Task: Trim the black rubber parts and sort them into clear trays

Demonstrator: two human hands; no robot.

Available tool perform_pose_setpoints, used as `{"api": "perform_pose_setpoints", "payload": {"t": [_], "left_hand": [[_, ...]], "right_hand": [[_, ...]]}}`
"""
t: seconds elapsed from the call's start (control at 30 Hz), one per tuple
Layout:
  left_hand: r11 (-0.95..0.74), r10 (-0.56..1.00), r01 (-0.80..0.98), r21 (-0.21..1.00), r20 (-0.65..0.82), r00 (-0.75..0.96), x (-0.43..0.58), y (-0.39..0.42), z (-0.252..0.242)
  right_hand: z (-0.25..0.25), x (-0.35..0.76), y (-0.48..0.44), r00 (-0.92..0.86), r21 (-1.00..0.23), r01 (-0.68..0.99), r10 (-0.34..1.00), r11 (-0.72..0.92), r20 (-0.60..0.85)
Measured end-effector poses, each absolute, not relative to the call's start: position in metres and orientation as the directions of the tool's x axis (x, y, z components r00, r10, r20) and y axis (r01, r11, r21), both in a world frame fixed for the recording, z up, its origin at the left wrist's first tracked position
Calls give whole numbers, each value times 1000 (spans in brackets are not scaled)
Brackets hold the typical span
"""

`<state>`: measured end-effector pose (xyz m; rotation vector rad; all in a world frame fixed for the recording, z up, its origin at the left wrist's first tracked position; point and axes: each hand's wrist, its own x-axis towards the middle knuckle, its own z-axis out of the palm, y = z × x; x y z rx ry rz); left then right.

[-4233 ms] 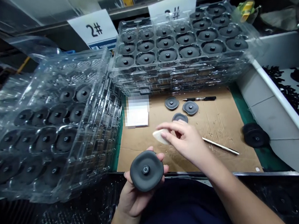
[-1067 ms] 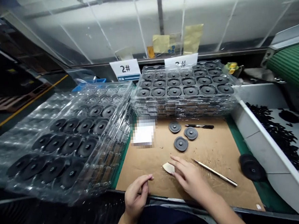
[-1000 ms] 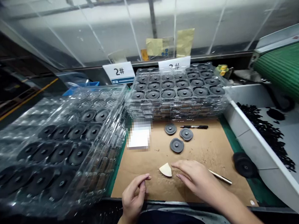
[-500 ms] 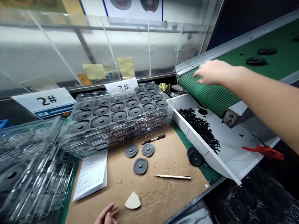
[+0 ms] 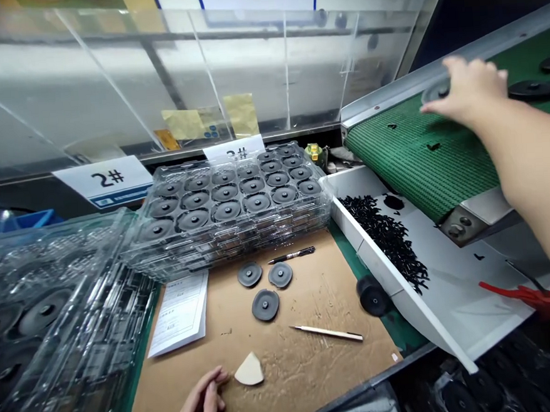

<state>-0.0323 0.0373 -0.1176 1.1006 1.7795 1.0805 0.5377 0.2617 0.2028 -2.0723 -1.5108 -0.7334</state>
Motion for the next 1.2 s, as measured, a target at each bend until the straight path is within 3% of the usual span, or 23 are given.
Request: {"api": "perform_pose_setpoints", "payload": {"t": [0.1,0.2,0.27,0.3,0.33,0.37,0.43,0.5,0.6,0.67,0.8,0.93,1.03,1.1,1.2], "left_hand": [[344,877,45,938,-304,-372,-27,38,-111],[382,810,-328,864,-484,-332,-10,42,-93],[434,803,-427,794,-556,-217,8,45,-75],[484,798,-455,748,-590,-121,19,46,-65],[555,781,-487,674,-625,25,31,46,-55],[685,704,-548,481,-632,325,41,46,-46],[810,565,-560,173,-487,666,59,44,-29],[829,505,-559,-27,-395,767,67,42,-18],[766,523,-621,-168,-399,753,64,40,-12],[712,573,-687,-145,-444,688,57,38,-12],[665,659,-745,41,-502,560,43,32,-12],[637,756,-717,283,-412,508,22,25,-13],[685,726,-597,418,-320,609,-5,19,-18],[727,677,-547,415,-298,673,-21,13,-23],[721,692,-641,262,-316,649,-38,1,-31]], "right_hand": [[219,487,252,137,39,979,795,-198,591],[206,405,217,-110,112,990,951,81,288],[177,348,178,-447,6,892,880,452,162],[159,322,155,-568,-65,806,799,589,197],[139,300,133,-649,-129,727,737,674,190],[118,281,111,-728,-200,643,671,739,139],[79,256,76,-787,-340,561,613,755,63],[44,241,50,-754,-394,594,656,701,32],[2,226,22,-602,-403,710,795,578,80],[-16,211,7,-447,-456,768,886,449,120],[-31,178,-4,-208,-588,770,969,246,132],[-22,169,11,-346,-644,674,925,361,156],[-6,172,23,-541,-680,589,838,437,70],[0,172,27,-634,-715,543,773,440,-6],[-10,168,32,-622,-775,517,781,363,-49]]}}
